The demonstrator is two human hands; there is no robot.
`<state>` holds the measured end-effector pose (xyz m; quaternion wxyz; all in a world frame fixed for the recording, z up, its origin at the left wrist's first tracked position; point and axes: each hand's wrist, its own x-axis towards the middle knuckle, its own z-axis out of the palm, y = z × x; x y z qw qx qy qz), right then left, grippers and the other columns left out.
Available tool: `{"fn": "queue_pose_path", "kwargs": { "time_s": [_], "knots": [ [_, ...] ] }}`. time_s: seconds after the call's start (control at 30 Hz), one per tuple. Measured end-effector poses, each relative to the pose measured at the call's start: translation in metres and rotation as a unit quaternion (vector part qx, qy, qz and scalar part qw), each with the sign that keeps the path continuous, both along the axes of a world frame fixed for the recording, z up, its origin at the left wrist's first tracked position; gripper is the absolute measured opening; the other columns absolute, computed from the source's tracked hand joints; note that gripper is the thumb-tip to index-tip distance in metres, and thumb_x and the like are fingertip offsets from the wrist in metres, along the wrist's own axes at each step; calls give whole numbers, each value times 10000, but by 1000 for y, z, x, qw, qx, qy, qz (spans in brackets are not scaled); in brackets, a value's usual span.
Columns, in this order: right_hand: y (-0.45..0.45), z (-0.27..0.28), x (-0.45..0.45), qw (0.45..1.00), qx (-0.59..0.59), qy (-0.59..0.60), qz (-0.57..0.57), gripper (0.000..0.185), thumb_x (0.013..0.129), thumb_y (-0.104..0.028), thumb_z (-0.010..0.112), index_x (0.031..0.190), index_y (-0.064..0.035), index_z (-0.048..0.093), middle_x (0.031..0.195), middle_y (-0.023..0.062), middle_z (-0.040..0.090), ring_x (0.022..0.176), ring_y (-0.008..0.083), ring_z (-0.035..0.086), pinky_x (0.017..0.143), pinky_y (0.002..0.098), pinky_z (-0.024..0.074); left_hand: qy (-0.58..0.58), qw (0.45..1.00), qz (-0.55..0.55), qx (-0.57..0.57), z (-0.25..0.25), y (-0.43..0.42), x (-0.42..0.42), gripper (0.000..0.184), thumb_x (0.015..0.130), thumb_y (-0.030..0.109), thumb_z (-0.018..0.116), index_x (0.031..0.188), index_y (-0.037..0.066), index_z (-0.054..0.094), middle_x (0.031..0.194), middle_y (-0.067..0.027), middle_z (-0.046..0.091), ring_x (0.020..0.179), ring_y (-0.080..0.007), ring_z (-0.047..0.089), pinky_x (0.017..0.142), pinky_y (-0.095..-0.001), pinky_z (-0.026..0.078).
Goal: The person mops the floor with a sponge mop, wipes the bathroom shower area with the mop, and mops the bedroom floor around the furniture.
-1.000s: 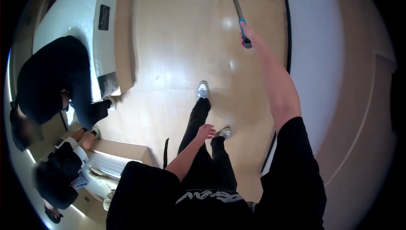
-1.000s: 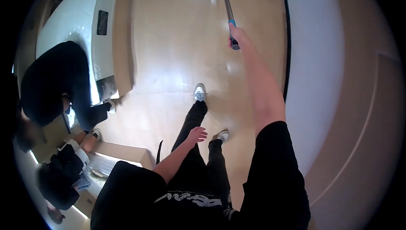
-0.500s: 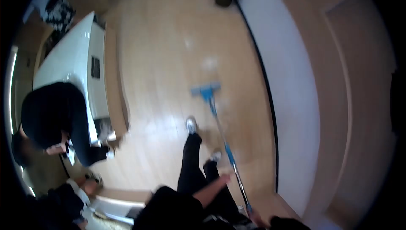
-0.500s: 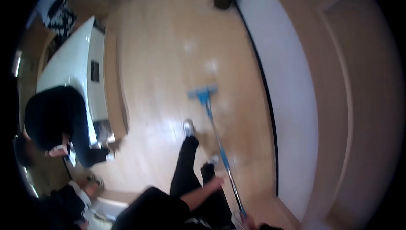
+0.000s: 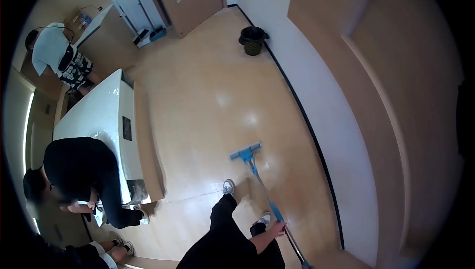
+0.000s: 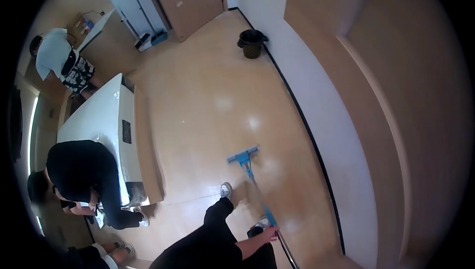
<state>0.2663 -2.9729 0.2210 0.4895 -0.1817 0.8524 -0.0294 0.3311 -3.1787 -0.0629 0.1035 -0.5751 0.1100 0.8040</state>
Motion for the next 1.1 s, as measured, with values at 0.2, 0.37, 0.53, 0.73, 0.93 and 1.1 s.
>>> {"fn": "queue_pose_path", "kwargs": {
  "time_s": [0.2,0.37,0.53,0.73,0.93,1.1],
  "knots": [
    [-205,-116,22,989,10,-144,-14,430,807,-431,472,748,-8,524,627,142,550,391,200,533,381,314,432,110,978,83,-158,-8,-213,24,169,742,224,514,820,77,481,693,-41,507,641,-157,524,505,-331,436],
    [-508,-103,63,972,-161,-162,-51,407,831,-424,429,837,-23,495,583,70,492,451,144,508,414,290,435,52,984,4,-171,106,-414,84,366,786,407,439,978,97,465,841,-45,510,798,-171,505,594,-385,468],
    [-682,-138,155,979,-167,-94,-64,391,773,-349,491,828,32,555,681,150,581,587,231,580,531,331,459,186,977,104,1,163,-478,203,596,771,568,414,1143,106,357,1091,-118,410,926,-256,477,781,-501,432],
    [-832,-161,226,986,-156,-18,62,679,634,-191,578,1189,65,279,834,228,573,774,315,581,684,385,468,-30,986,126,-107,190,-559,282,466,756,496,524,854,41,527,570,-6,434,426,-104,395,566,-321,489],
    [-948,-186,233,989,-138,7,53,741,687,-94,521,1292,-89,94,1039,260,463,885,385,529,748,420,444,-137,970,-52,-195,230,-644,295,517,763,481,516,900,-15,572,518,-21,438,392,-100,429,396,-257,459],
    [-1086,-212,151,982,-186,12,-9,665,700,-66,482,1266,-53,133,969,266,498,852,378,539,744,431,434,-93,972,-43,-210,224,-774,231,452,769,445,530,808,-5,550,494,-15,436,368,-105,438,377,-247,442]
  ]
}}
